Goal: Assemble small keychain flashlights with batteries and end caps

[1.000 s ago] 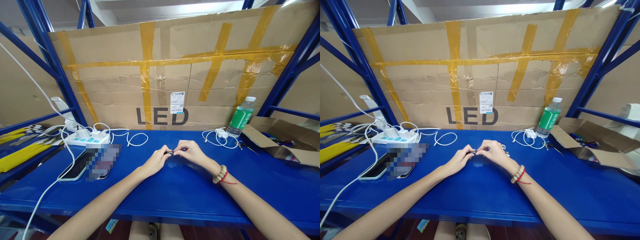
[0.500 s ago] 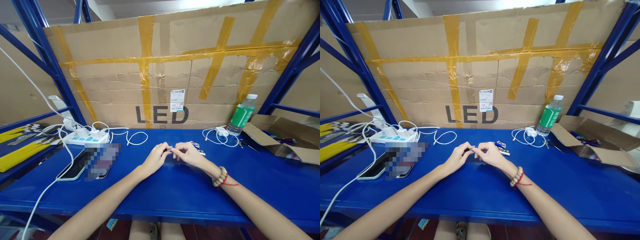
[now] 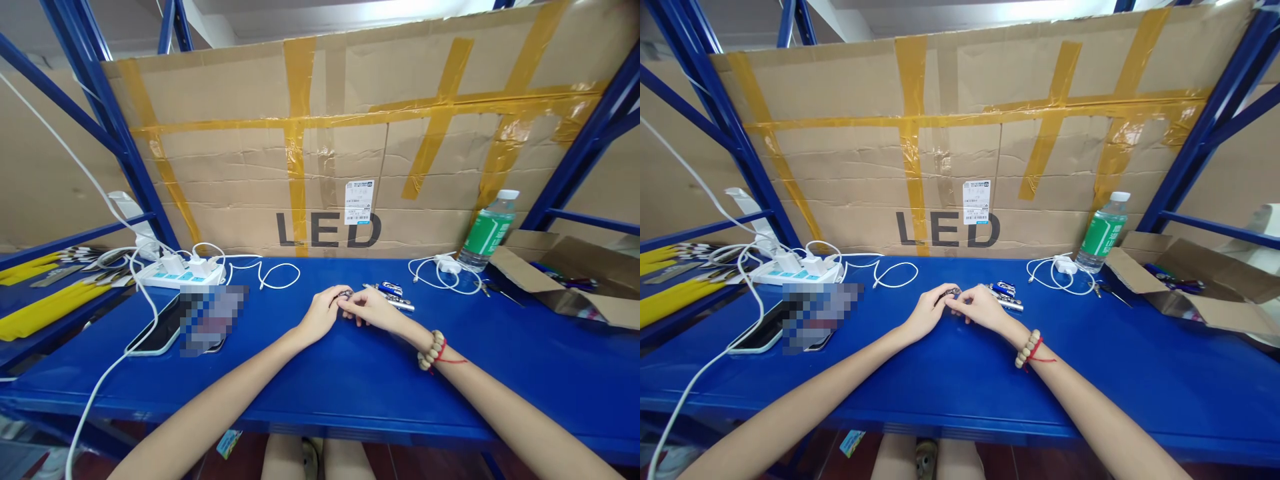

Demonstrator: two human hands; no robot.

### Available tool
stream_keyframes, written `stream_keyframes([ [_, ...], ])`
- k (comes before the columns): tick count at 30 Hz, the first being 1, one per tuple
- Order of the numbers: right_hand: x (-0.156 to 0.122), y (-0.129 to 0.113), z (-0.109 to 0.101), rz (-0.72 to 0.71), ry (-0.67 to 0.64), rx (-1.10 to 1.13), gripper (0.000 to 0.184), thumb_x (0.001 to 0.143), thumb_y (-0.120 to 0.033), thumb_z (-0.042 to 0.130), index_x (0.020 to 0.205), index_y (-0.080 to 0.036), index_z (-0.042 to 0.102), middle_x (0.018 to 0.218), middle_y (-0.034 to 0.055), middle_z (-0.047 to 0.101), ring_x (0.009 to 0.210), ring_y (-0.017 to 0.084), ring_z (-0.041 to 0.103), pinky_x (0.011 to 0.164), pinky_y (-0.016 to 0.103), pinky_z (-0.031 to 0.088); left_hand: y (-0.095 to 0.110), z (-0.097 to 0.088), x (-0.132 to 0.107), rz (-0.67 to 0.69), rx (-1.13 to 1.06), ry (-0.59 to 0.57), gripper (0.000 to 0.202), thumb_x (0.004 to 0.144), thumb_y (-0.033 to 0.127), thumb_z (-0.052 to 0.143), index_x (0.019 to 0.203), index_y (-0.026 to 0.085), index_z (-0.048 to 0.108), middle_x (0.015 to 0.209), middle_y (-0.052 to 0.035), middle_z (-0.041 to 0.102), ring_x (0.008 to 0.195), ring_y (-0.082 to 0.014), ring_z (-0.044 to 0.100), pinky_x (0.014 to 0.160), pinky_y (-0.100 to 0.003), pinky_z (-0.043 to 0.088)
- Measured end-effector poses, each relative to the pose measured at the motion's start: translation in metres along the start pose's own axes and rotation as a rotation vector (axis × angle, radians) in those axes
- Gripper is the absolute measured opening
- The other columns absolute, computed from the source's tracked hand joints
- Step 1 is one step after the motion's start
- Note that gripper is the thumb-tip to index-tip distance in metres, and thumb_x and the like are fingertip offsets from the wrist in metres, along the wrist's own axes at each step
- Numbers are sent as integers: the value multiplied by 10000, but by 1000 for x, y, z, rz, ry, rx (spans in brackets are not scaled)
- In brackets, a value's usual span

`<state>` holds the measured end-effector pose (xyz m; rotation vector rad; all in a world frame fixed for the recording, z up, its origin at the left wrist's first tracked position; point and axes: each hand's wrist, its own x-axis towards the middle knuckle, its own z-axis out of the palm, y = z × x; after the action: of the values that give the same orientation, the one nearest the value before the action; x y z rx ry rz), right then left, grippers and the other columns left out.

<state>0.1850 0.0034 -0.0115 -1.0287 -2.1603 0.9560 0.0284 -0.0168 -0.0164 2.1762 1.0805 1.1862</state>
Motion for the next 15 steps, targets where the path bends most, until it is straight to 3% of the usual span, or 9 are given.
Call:
stream_keyframes([
  [2,1,3,-5,-3,85,-62,413,735,-538,552,653,-144,647,559,12,617,407,88,536,415,192,398,0,1,0,-50,-5,27,234,849,160,381,968,163,582,963,-46,650,862,-151,592,811,-263,451],
  [6,1,1,-12,-32,294,-61,390,672,-499,636,883,-172,653,704,18,652,430,96,551,442,216,422,2,-1,1,-119,20,48,224,868,222,380,971,165,570,696,4,594,653,-129,550,675,-238,446],
  [10,1,-3,-14,-128,323,4,333,714,-472,608,842,-174,682,826,60,664,452,93,549,462,235,446,2,-1,0,-99,27,29,215,871,216,372,954,165,564,658,21,544,636,-120,525,643,-224,421],
  [15,-1,-5,-17,-98,360,2,324,682,-477,638,764,-170,702,757,65,675,468,116,550,475,256,449,2,-1,-1,-55,24,2,202,881,218,362,927,174,554,669,21,535,639,-116,519,643,-216,412],
])
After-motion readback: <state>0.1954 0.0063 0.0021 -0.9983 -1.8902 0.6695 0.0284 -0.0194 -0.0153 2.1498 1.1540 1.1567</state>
